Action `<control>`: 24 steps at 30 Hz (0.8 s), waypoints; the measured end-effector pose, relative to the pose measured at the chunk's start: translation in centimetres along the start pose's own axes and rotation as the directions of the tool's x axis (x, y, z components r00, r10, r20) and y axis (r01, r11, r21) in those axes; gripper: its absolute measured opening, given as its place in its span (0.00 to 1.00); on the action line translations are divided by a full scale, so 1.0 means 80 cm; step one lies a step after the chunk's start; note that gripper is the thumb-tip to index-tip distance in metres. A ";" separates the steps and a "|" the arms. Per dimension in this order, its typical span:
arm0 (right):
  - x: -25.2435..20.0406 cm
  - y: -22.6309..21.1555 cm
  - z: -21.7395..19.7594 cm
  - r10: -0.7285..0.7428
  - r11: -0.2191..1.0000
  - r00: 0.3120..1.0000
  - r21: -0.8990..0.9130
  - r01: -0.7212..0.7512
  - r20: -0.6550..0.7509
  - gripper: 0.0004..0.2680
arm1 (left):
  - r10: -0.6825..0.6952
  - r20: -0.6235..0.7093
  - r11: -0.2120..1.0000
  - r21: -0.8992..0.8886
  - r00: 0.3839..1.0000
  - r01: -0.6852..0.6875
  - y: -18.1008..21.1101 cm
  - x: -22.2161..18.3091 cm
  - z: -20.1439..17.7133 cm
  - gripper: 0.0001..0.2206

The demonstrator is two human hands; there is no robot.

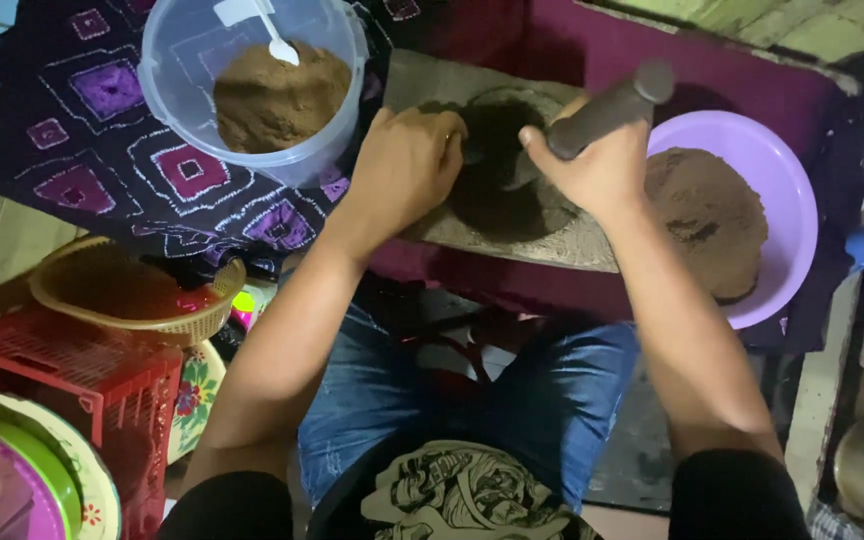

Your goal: A person uses a stone pestle to pound and grind brown powder on a stone slab, occasionally repositioning the powder with their hand.

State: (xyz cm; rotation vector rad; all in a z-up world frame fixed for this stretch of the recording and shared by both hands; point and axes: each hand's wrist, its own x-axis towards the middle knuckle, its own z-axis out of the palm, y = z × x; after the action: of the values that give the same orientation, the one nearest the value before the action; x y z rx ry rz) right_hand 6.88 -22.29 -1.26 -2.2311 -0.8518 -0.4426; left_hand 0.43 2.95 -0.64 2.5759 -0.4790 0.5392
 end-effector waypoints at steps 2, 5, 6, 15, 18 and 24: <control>0.002 -0.014 -0.003 -0.051 0.999 0.998 0.014 0.051 0.024 0.14 | -0.019 -0.013 1.000 -0.005 1.000 0.019 0.001 -0.002 -0.001 0.07; -0.002 -0.021 -0.005 -0.131 0.991 0.991 0.038 0.131 -0.018 0.10 | -0.056 -0.038 0.998 -0.009 0.998 0.055 -0.005 -0.002 0.008 0.06; -0.006 -0.022 -0.003 -0.159 0.985 0.983 0.049 0.164 -0.091 0.09 | -0.072 -0.051 0.997 0.000 0.996 0.072 -0.010 -0.005 0.011 0.05; -0.005 -0.070 0.005 0.172 0.985 0.979 0.007 -0.174 0.111 0.11 | -0.123 0.079 0.987 -0.094 0.989 0.130 -0.007 0.001 0.004 0.07; -0.006 -0.082 0.000 0.175 0.984 0.984 0.029 -0.176 0.043 0.10 | -0.070 0.070 0.997 0.035 0.995 0.067 -0.014 -0.003 0.017 0.07; -0.007 -0.109 -0.029 0.182 0.981 0.982 0.072 -0.179 -0.043 0.09 | -0.097 0.093 0.994 -0.043 0.991 0.101 -0.009 0.002 0.009 0.08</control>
State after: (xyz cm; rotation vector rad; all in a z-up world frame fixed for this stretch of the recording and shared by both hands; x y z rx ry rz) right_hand 0.34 -19.50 4.35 -2.2018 -0.6228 -0.3754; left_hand 1.04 3.12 -1.44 2.5712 -0.3867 0.3728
